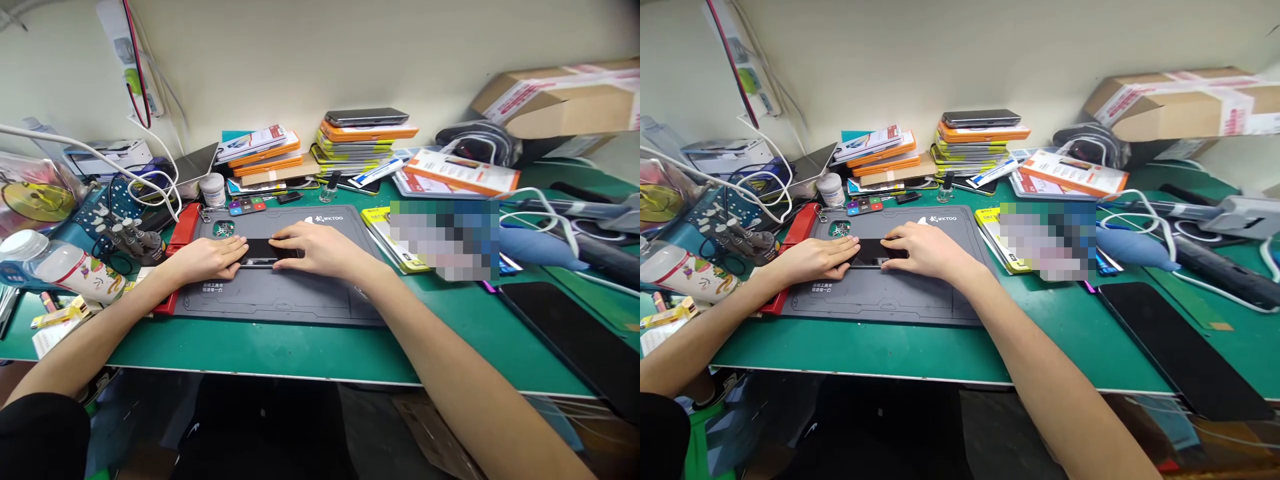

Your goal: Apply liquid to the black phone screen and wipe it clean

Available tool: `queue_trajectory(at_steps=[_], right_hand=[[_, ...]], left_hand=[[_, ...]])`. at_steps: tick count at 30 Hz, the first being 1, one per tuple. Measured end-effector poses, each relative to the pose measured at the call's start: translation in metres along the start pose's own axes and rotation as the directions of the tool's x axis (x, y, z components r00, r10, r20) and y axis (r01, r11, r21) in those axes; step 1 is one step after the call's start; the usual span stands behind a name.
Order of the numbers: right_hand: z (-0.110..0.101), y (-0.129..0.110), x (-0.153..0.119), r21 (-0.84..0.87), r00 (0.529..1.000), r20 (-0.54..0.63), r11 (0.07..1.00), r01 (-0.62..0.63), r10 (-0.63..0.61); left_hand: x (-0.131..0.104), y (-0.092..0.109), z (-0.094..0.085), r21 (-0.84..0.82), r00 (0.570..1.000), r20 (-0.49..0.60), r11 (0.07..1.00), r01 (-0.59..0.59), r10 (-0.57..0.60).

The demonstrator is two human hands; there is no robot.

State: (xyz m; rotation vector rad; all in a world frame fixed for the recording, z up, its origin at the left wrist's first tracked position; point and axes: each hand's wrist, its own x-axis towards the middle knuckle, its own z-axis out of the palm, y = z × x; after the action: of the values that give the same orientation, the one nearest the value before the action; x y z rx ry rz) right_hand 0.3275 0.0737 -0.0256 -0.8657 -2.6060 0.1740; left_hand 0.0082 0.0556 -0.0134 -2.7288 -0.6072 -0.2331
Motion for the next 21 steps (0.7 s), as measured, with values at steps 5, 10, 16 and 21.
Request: queue_trajectory(at_steps=[5, 10, 16, 21], right_hand=[[-0.0009, -0.0021, 0.0003, -0.003, 1.000, -0.003, 1.000, -0.001, 0.001], [-0.0012, -0.0032, 0.0002, -0.013, 1.000, -0.003, 1.000, -0.003, 0.003], [-0.0002, -0.0042, -0.0012, -0.018, 1.000, -0.017, 1.000, -0.006, 0.006], [-0.0011, -0.0043, -0.0017, -0.011, 1.000, -0.020, 1.000, -0.011, 0.011]], left_hand=[[0.0005, 0.0001, -0.0009, 0.028, 1.000, 0.006, 1.000, -0.006, 0.006], [0.0025, 0.0004, -0.0036, 0.037, 1.000, -0.014, 0.999, -0.014, 0.015], [0.0011, -0.0004, -0.0028, -0.023, 0.999, -0.014, 0.999, 0.042, -0.043], [0.0017, 0.0005, -0.0039, -0.028, 0.998, -0.018, 0.998, 0.052, -0.052]])
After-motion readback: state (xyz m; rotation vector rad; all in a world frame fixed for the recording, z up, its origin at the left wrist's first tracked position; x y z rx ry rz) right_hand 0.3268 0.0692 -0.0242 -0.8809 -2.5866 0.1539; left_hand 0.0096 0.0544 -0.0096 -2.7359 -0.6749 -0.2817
